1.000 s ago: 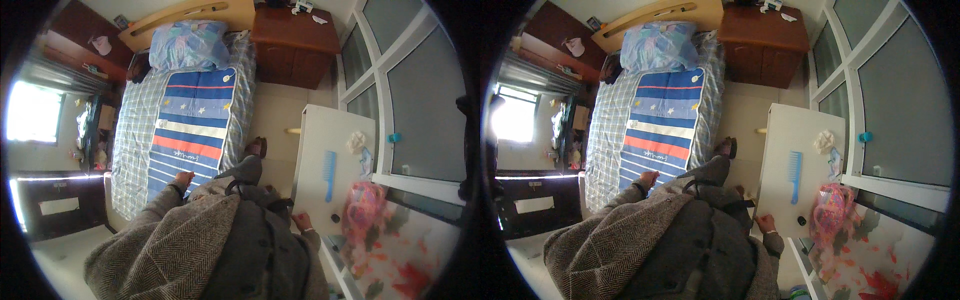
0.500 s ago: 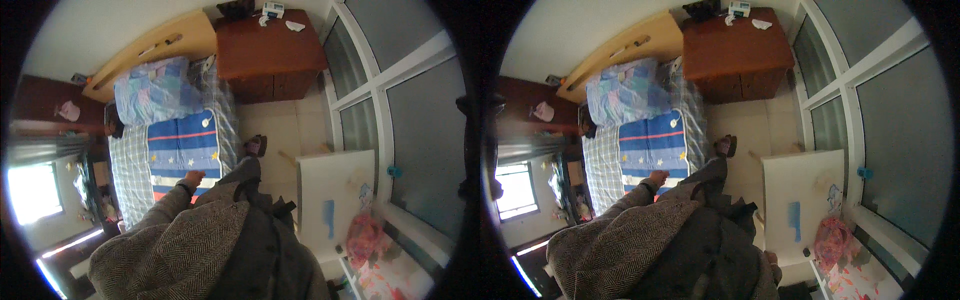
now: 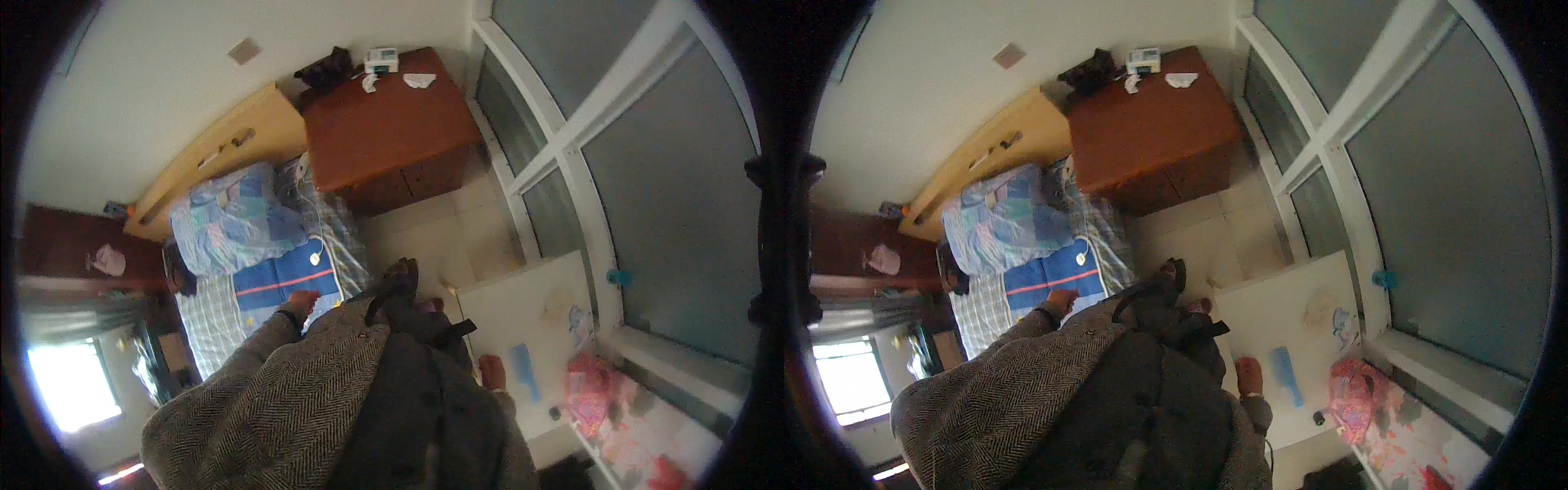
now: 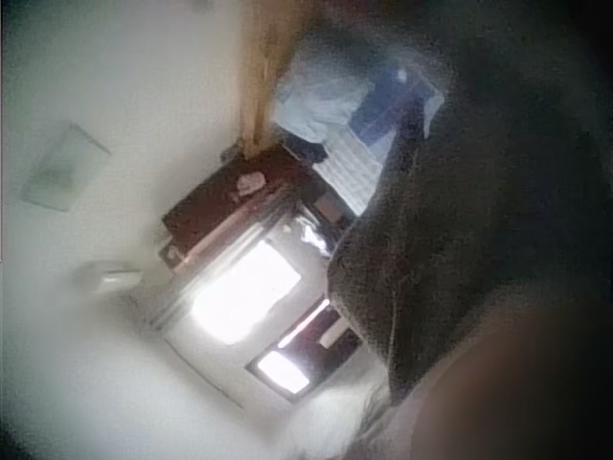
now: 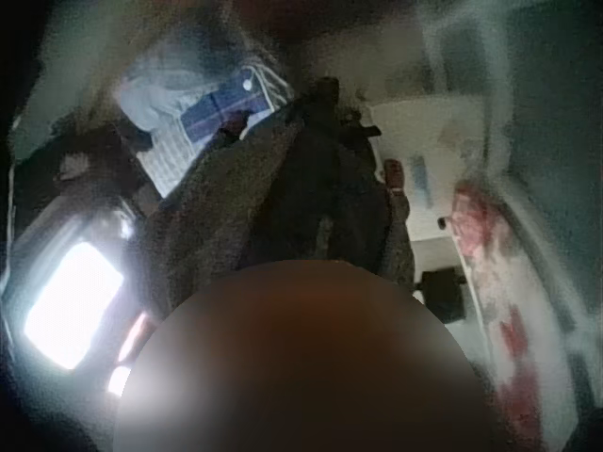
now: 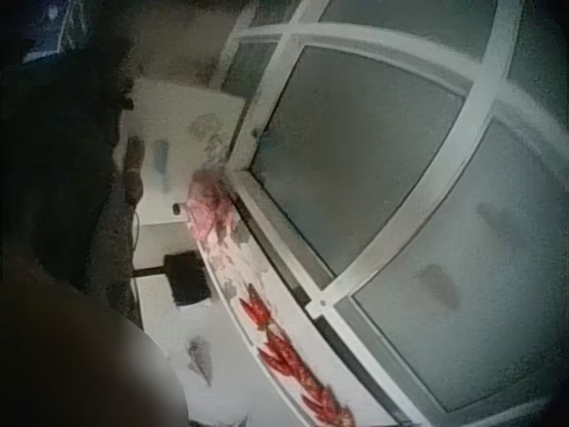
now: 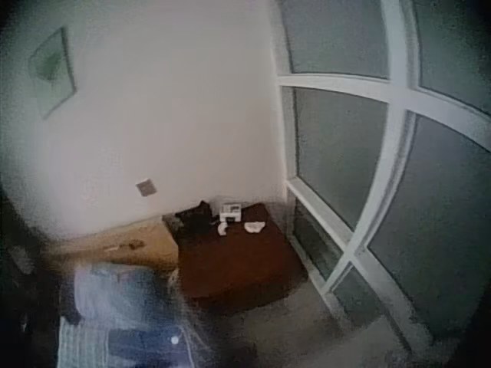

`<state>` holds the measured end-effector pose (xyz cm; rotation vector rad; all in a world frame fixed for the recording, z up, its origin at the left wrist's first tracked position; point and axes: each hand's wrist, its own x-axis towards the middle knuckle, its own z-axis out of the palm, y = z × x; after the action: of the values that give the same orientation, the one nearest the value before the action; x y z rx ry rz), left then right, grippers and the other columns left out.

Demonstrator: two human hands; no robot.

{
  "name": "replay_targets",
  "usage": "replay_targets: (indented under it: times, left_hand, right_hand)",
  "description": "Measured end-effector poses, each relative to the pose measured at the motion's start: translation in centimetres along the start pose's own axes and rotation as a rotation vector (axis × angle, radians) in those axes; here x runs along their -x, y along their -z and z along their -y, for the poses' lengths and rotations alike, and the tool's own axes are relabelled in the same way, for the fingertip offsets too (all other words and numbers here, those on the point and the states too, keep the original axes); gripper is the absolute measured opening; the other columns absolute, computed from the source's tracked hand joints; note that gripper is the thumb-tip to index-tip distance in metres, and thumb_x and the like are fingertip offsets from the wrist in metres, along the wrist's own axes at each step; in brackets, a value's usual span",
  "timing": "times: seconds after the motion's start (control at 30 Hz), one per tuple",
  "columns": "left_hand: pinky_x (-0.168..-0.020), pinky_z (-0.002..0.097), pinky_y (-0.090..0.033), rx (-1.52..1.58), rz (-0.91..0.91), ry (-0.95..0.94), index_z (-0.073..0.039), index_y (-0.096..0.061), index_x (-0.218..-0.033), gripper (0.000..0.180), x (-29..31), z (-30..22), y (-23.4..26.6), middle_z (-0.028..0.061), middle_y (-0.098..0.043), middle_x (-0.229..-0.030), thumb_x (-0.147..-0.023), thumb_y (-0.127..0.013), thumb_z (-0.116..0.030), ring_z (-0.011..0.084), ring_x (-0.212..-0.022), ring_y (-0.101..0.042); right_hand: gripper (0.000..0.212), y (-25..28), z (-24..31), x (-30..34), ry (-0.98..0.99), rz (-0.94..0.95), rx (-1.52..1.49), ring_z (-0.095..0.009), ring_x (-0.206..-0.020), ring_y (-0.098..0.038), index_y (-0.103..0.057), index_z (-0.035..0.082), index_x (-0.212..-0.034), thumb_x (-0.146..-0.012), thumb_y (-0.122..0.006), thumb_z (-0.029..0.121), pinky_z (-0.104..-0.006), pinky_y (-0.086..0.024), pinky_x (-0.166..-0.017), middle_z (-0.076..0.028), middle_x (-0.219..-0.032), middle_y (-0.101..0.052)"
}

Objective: The person wrings a cloth in a blue basin at a bathroom sink, then carries the cloth into a bedroom and wipes the tiled floor in multiple passes. The person moves around furniture and repeatedly wipes different floor areas with the cloth.

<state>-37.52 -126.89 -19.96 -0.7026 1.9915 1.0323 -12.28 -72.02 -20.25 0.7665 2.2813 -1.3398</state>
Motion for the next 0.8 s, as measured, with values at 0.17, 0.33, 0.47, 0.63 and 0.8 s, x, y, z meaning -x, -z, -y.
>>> replay_targets:
  times: [0.17, 0.33, 0.47, 0.63, 0.8]
  left_hand:
    - [-0.044, 0.033, -0.038, 0.017, -0.023, 0.091, -0.007, -0.065, -0.081, 0.024, -2.1, -5.1, 0.3, 0.0017, -0.051, -0.058, -0.093, -0.056, -0.025, 0.0153, -0.05, -0.05]
    - [-0.043, 0.033, -0.035, -0.466, 0.101, -0.405, -0.005, -0.065, -0.082, 0.024, -8.1, -11.8, -0.2, 0.0022, -0.049, -0.058, -0.094, -0.056, -0.023, 0.0157, -0.049, -0.044]
    - [-0.05, 0.0337, -0.041, -0.075, 0.182, 0.016, -0.002, -0.064, -0.1, 0.022, -11.7, -19.5, -1.9, 0.0051, -0.056, -0.074, -0.093, -0.059, -0.022, 0.0164, -0.059, -0.049]
    - [-0.046, 0.0301, -0.041, -0.022, 0.335, -0.101, -0.005, -0.066, -0.093, 0.021, -18.9, -28.7, -4.9, 0.0042, -0.059, -0.071, -0.093, -0.058, -0.025, 0.0142, -0.055, -0.05]
    - [-0.047, 0.028, -0.043, -0.567, 0.496, 0.094, -0.006, -0.064, -0.099, 0.02, -23.5, -39.6, -3.4, 0.0028, -0.063, -0.079, -0.093, -0.056, -0.023, 0.0122, -0.059, -0.053]
  right_hand:
    - [0.03, -0.4, 0.5, -0.5, -0.024, -0.119, -0.214, -0.029, -0.093, -0.061, -0.061, 0.001, -0.104, -0.09, -0.061, 0.027, -0.0405, -0.048, -0.082, -0.016, -0.098, -0.062]
    - [0.03, -1.3, 0.0, 0.3, -0.131, -0.21, -0.5, -0.026, -0.09, -0.063, -0.062, 0.0, -0.103, -0.087, -0.064, 0.025, -0.0362, -0.05, -0.08, -0.016, -0.097, -0.064]
    - [0.026, -2.7, -0.4, -1.5, -0.186, -0.225, -0.395, -0.027, -0.09, -0.063, -0.064, 0.0, -0.098, -0.087, -0.064, 0.023, -0.0341, -0.05, -0.08, -0.018, -0.095, -0.065]
    - [0.025, -4.3, 0.9, -2.8, -0.301, -0.468, -0.124, -0.032, -0.086, -0.064, -0.065, 0.002, -0.093, -0.084, -0.066, 0.025, -0.0364, -0.051, -0.074, -0.022, -0.097, -0.065]
    - [0.026, -7.8, 3.9, -3.0, -0.516, -0.731, -0.357, -0.034, -0.084, -0.064, -0.064, 0.003, -0.094, -0.083, -0.067, 0.027, -0.0406, -0.051, -0.074, -0.021, -0.091, -0.066]
